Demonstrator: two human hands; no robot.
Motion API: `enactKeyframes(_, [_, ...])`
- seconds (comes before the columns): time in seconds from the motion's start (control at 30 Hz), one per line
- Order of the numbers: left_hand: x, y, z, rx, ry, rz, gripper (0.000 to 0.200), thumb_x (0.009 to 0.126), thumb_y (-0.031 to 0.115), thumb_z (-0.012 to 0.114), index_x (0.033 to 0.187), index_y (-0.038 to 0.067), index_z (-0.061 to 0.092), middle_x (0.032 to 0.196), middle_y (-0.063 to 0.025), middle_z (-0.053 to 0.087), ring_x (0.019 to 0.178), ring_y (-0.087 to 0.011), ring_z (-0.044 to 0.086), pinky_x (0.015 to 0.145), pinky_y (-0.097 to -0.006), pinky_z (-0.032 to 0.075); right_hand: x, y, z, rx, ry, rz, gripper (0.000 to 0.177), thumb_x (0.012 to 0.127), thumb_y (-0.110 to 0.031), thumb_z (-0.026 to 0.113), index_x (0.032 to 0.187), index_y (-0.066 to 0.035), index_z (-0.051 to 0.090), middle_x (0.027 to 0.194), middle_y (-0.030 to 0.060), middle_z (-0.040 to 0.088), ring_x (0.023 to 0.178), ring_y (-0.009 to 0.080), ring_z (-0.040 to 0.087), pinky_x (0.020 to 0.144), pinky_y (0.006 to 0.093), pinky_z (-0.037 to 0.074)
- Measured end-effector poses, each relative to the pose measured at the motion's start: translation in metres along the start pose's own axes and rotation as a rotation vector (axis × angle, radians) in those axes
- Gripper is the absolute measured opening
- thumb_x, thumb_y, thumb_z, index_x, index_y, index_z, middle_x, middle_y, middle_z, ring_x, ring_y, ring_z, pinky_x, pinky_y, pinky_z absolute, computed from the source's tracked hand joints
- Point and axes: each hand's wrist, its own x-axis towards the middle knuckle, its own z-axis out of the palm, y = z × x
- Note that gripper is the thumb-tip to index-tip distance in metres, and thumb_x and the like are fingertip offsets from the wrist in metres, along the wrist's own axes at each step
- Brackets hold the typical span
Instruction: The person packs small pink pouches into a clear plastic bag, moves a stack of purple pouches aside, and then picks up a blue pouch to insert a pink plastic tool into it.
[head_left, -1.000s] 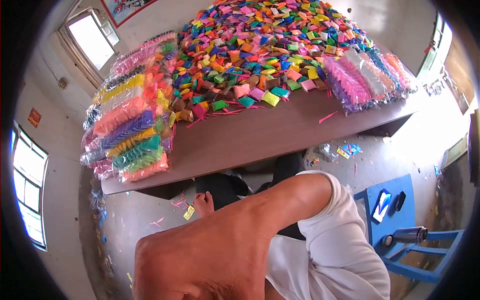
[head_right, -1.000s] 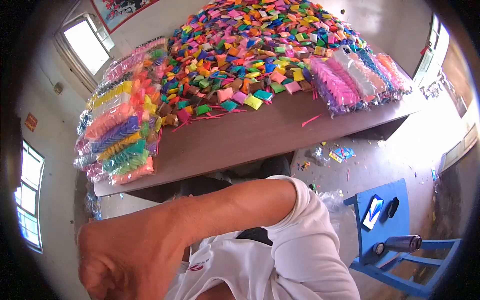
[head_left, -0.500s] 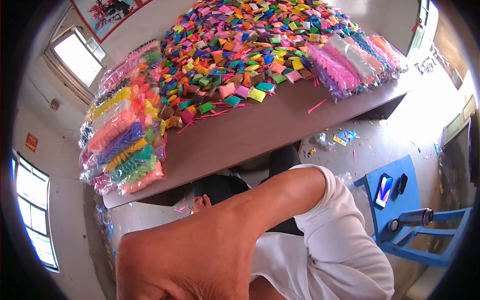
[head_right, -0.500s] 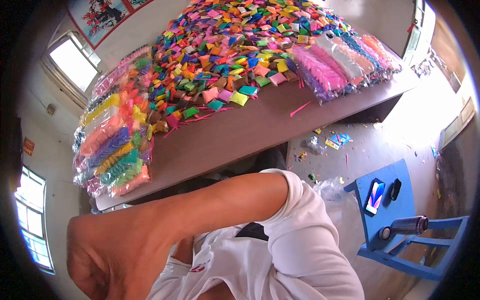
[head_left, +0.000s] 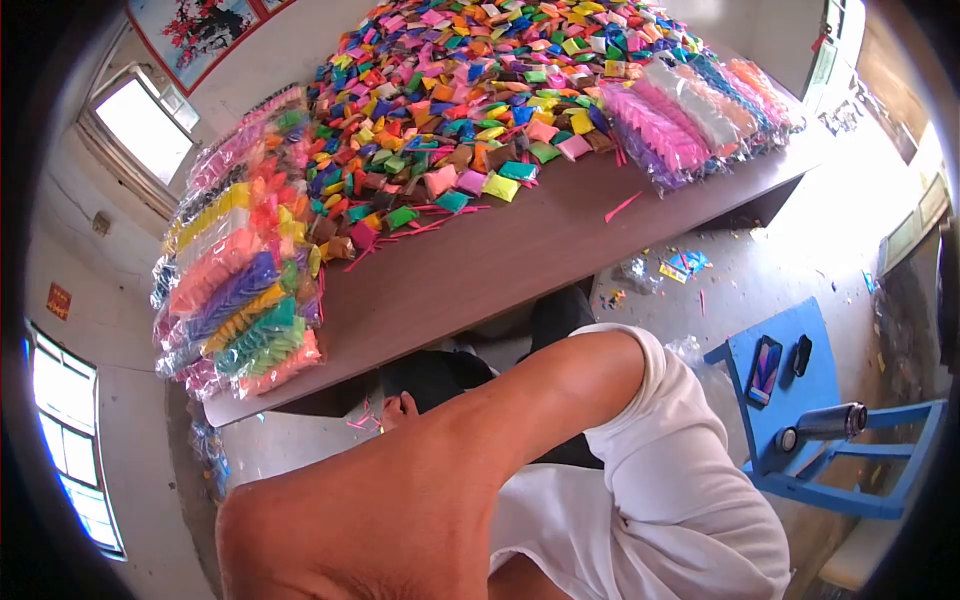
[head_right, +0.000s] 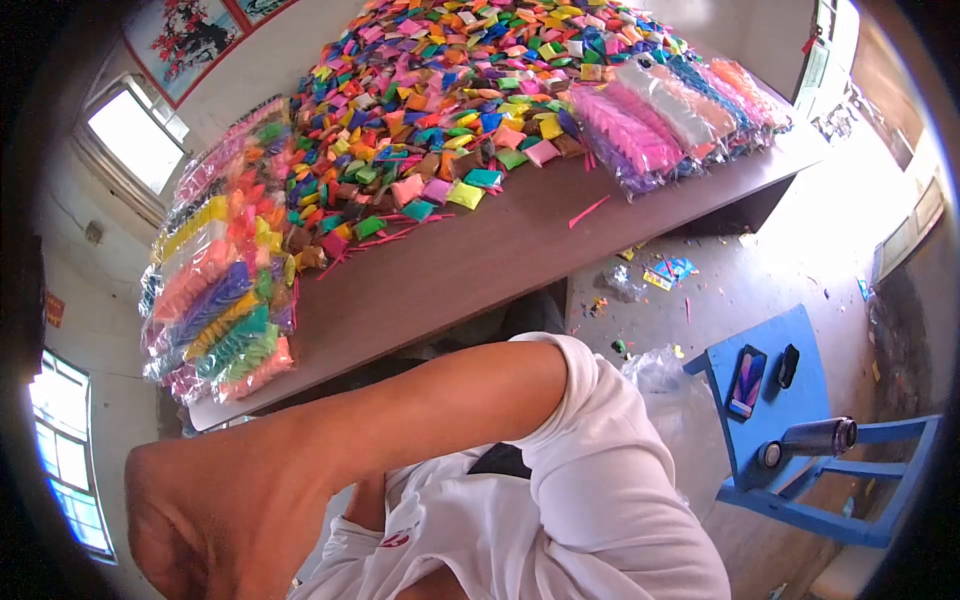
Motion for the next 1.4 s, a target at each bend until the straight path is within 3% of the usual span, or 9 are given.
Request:
enactKeyframes(0.53, [-0.002,-0.014,0.008,0.032,0.021,0.03,0.033,0.089,0.024,0.06,0.072,-0.004,0.063,0.081,-0.0232,0.063,0.074,-0.04,0.062,0.066,-0.0495,0.05,0.0,-0.009,-0.005,-0.251,0.016,0.013,0.038,0.081,-0.024,0.08,0.059,-0.002,0.056,0.053,0.0037,0.055,0.047,0.0119,0.053,0.041,0.0275,0.036])
enactKeyframes(0.6, [-0.002,-0.014,0.009,0.043,0.045,0.053,0.034,0.089,0.024,0.059,0.072,-0.005,0.063,0.082,-0.0233,0.063,0.074,-0.0401,0.062,0.066,-0.0493,0.049,0.0,0.003,-0.008,-0.446,0.037,-0.09,0.038,0.081,-0.023,0.079,0.059,-0.003,0.056,0.052,0.0036,0.054,0.047,0.0126,0.053,0.042,0.0284,0.036])
enactKeyframes(0.7, [-0.002,0.018,-0.014,-0.017,0.018,-0.013,0.035,0.09,0.025,0.059,0.072,-0.005,0.062,0.084,-0.0232,0.063,0.075,-0.0404,0.062,0.068,-0.0483,0.049,0.0,0.021,-0.018,-1.006,0.151,-0.358,0.03,0.078,-0.02,0.075,0.062,-0.004,0.056,0.057,0.0057,0.056,0.052,0.021,0.057,0.045,0.0343,0.039])
enactKeyframes(0.8, [-0.002,0.017,-0.011,0.013,0.026,-0.018,0.035,0.09,0.025,0.058,0.072,-0.005,0.062,0.085,-0.0233,0.063,0.076,-0.0405,0.061,0.069,-0.048,0.049,0.0,0.014,-0.012,-1.367,0.339,-0.419,0.021,0.073,-0.02,0.07,0.065,-0.006,0.058,0.063,0.0062,0.059,0.057,0.0285,0.06,0.047,0.0383,0.043])
enactKeyframes(0.87, [-0.003,0.014,-0.009,0.035,0.028,-0.021,0.035,0.09,0.025,0.058,0.072,-0.005,0.062,0.085,-0.0234,0.063,0.076,-0.0405,0.061,0.07,-0.0478,0.049,0.002,0.003,-0.002,-1.604,0.357,-0.445,0.018,0.07,-0.022,0.07,0.066,-0.008,0.06,0.065,0.0057,0.06,0.059,0.03,0.06,0.048,0.0388,0.046])
enactKeyframes(0.97, [-0.002,0.025,-0.016,0.038,-0.009,-0.043,0.035,0.09,0.025,0.058,0.072,-0.005,0.062,0.086,-0.023,0.063,0.077,-0.0401,0.061,0.071,-0.0476,0.049,0.01,-0.01,0.011,-1.868,0.214,-0.413,0.018,0.068,-0.024,0.07,0.067,-0.009,0.062,0.067,0.0047,0.061,0.06,0.0285,0.062,0.048,0.0387,0.048])
enactKeyframes(1.1, [0.001,0.024,-0.02,0.022,-0.067,-0.047,0.036,0.09,0.026,0.059,0.071,-0.005,0.061,0.085,-0.0225,0.063,0.078,-0.0394,0.062,0.071,-0.0481,0.048,0.004,-0.019,0.015,-1.882,-0.098,-0.206,0.016,0.068,-0.022,0.069,0.068,-0.008,0.062,0.068,0.0051,0.061,0.061,0.0287,0.062,0.05,0.0388,0.048])
enactKeyframes(1.4, [0.001,0.042,-0.031,-0.055,-0.053,-0.123,0.031,0.087,0.025,0.062,0.07,0.0,0.065,0.084,-0.0187,0.066,0.074,-0.0377,0.064,0.071,-0.0444,0.052,-0.007,-0.02,0.012,-1.875,-0.526,0.203,0.013,0.068,-0.018,0.067,0.07,-0.007,0.061,0.07,0.006,0.061,0.063,0.029,0.062,0.053,0.0391,0.049])
